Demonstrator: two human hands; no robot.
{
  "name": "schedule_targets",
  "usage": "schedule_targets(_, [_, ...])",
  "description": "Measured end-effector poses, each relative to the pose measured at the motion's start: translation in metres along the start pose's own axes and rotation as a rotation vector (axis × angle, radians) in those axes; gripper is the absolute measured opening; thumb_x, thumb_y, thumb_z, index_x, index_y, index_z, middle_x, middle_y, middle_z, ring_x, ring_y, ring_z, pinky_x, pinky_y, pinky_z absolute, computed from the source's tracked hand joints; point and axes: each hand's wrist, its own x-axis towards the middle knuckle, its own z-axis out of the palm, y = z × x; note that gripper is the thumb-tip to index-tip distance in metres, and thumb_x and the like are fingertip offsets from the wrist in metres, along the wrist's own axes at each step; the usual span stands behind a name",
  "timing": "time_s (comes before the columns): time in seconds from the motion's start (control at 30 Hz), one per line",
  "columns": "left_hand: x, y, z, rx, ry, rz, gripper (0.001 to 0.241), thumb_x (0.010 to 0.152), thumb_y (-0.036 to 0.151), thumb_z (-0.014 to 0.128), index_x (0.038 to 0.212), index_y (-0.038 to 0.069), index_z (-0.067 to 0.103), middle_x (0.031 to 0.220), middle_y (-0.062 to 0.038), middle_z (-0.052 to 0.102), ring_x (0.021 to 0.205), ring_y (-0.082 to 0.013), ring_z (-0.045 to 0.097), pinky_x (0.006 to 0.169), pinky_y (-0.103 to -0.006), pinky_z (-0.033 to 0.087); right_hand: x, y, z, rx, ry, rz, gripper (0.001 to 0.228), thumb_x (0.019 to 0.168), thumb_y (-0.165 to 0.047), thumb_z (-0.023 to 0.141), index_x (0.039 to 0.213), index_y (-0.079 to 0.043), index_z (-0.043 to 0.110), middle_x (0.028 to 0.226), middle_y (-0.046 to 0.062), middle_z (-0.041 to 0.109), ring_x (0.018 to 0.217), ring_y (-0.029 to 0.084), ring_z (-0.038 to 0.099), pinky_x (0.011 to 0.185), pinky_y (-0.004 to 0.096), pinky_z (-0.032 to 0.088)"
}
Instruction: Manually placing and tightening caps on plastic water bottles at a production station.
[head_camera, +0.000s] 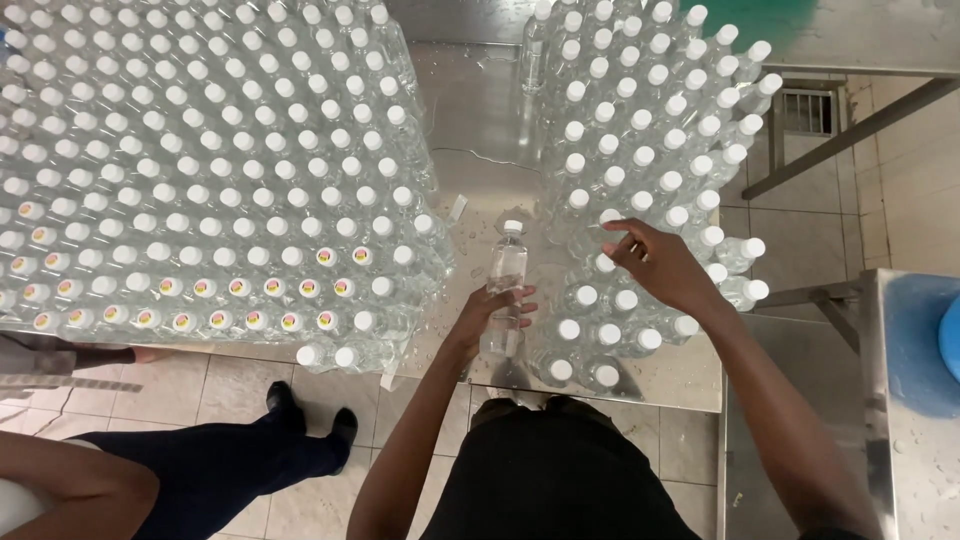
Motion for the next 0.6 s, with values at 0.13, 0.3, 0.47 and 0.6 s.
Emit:
schedule_targets(0.13, [0.006, -0.004, -0.010, -0.045, 0.044, -0.034, 0.052, 0.097, 0.019, 0.082, 0.142, 0.001, 0.063, 0.143, -0.024, 0.072, 0.122, -0.0390, 0.075, 0.101, -0.0530, 0.065, -0.015, -0.008, -0.003, -0.045, -0.021, 0.050, 0.045, 0.111, -0.030, 0.064, 0.151, -0.010, 0.066, 0.105, 0.020, 0.078, 0.086, 0.029, 0.072, 0.075, 0.042, 0.055])
schedule_targets(0.3, [0.013, -0.008, -0.015, -0.045, 0.041, -0.033, 0.056, 0.097, 0.018, 0.081, 0.147, 0.003, 0.061, 0.140, -0.023, 0.073, 0.119, -0.0363, 0.077, 0.098, -0.0491, 0.067, -0.014, -0.011, 0.004, -0.088, -0.033, 0.044, 0.042, 0.112, -0.028, 0.062, 0.149, -0.011, 0.069, 0.106, 0.020, 0.079, 0.086, 0.029, 0.073, 0.075, 0.043, 0.056])
schedule_targets(0.47, [0.002, 0.004, -0.005, 0.015, 0.015, 0.004, 0.066, 0.092, 0.025, 0.089, 0.149, 0.005, 0.060, 0.139, -0.026, 0.073, 0.118, -0.0392, 0.077, 0.098, -0.0499, 0.067, -0.010, -0.028, 0.012, -0.151, -0.083, -0.002, 0.043, 0.111, -0.029, 0.061, 0.152, -0.015, 0.068, 0.109, 0.017, 0.077, 0.087, 0.031, 0.073, 0.077, 0.044, 0.058])
schedule_targets(0.6, [-0.026, 0.040, 0.007, 0.179, -0.125, 0.045, 0.075, 0.091, 0.021, 0.089, 0.155, 0.003, 0.054, 0.135, -0.025, 0.074, 0.112, -0.0323, 0.079, 0.094, -0.0423, 0.067, -0.012, -0.048, 0.010, -0.333, -0.128, -0.178, 0.054, 0.112, -0.039, 0.056, 0.162, -0.020, 0.050, 0.123, 0.016, 0.071, 0.092, 0.035, 0.075, 0.079, 0.053, 0.060])
